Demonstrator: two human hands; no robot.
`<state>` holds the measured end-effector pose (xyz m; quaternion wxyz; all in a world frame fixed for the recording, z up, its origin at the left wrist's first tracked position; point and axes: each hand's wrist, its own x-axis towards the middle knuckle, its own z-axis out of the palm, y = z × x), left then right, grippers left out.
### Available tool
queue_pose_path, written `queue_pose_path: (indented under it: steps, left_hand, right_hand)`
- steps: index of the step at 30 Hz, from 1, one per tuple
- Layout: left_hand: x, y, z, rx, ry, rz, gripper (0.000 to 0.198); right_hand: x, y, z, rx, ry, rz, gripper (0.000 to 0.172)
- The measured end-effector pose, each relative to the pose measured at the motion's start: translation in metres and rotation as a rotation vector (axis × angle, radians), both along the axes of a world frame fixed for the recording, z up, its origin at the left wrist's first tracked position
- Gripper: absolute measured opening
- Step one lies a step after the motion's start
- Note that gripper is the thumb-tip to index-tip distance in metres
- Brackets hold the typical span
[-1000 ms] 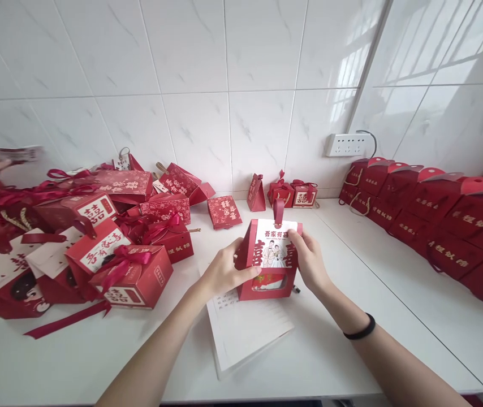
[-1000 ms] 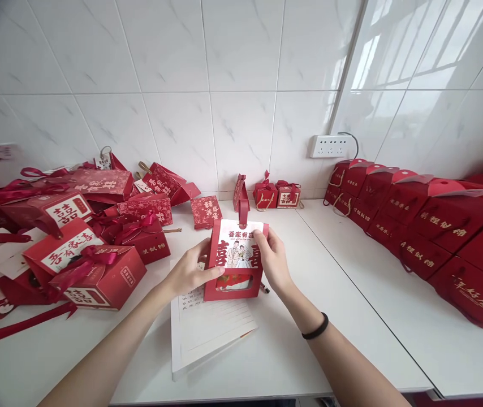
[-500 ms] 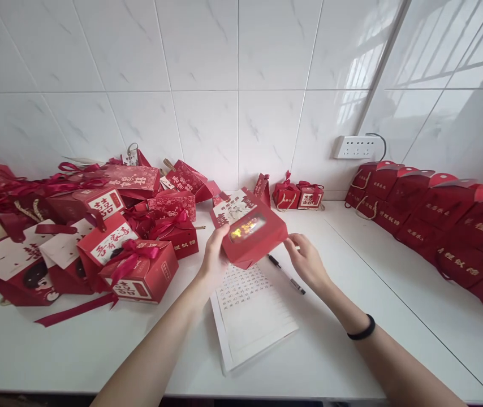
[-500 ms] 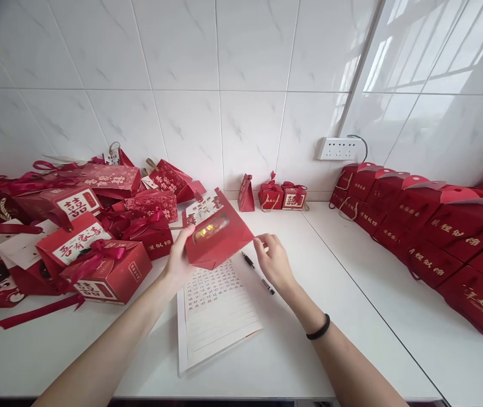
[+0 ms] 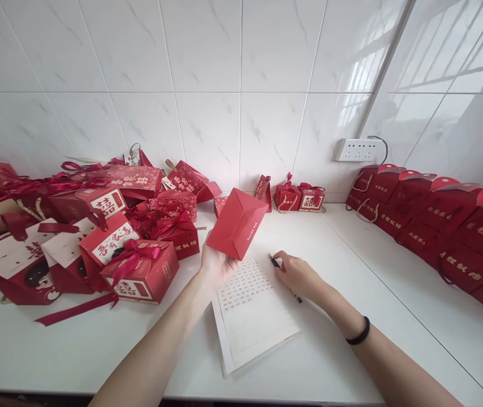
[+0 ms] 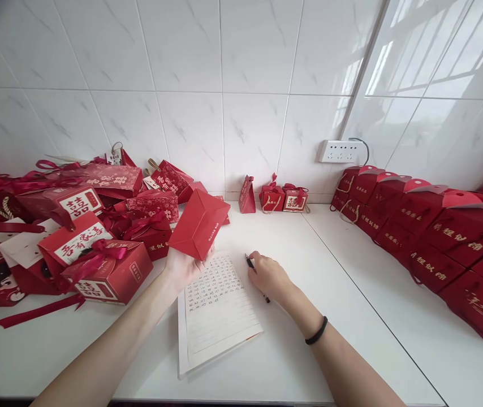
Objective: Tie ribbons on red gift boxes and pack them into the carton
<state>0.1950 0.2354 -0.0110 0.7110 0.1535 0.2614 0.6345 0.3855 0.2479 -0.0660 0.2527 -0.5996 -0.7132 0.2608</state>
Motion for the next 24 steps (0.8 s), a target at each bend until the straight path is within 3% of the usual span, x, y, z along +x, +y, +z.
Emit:
queue_pose_path:
  steps: [2,6,9,12,16,20,24]
  left_hand:
    - [-0.001,0.004,-0.006,0.009,0.04,-0.005,0.024]
    - [-0.001,0.008,-0.012,0.009,0.101,-0.023,0.02]
    - [0.001,0.006,-0.013,0.001,0.182,-0.014,0.019]
    - [0.004,0.004,-0.014,0.076,0.391,0.009,0.028]
    - [0.005,0.002,-0.022,0.266,0.748,0.169,0.039]
    - [0.003,-0.005,-0.029,0.552,1.099,0.136,0.048]
    - [0.004,-0.01,-0.028,0.577,1.156,0.039,0.049]
  right_hand:
    - [0.001,0.001,0.001,0.007,0.093,-0.005,0.035]
    - [0.01,0.008,0.007,0.022,0.382,-0.055,0.022]
    - [0.021,0.015,0.014,0.035,0.66,-0.111,0.023]
    - [0.026,0.018,0.02,0.04,0.877,-0.126,0.025]
    - [0.019,0.012,0.021,-0.01,1.112,-0.033,0.038]
    - [0.01,0.004,0.017,-0.12,1.152,0.067,0.045]
    - [0.01,-0.001,0.019,-0.123,1.051,0.09,0.049]
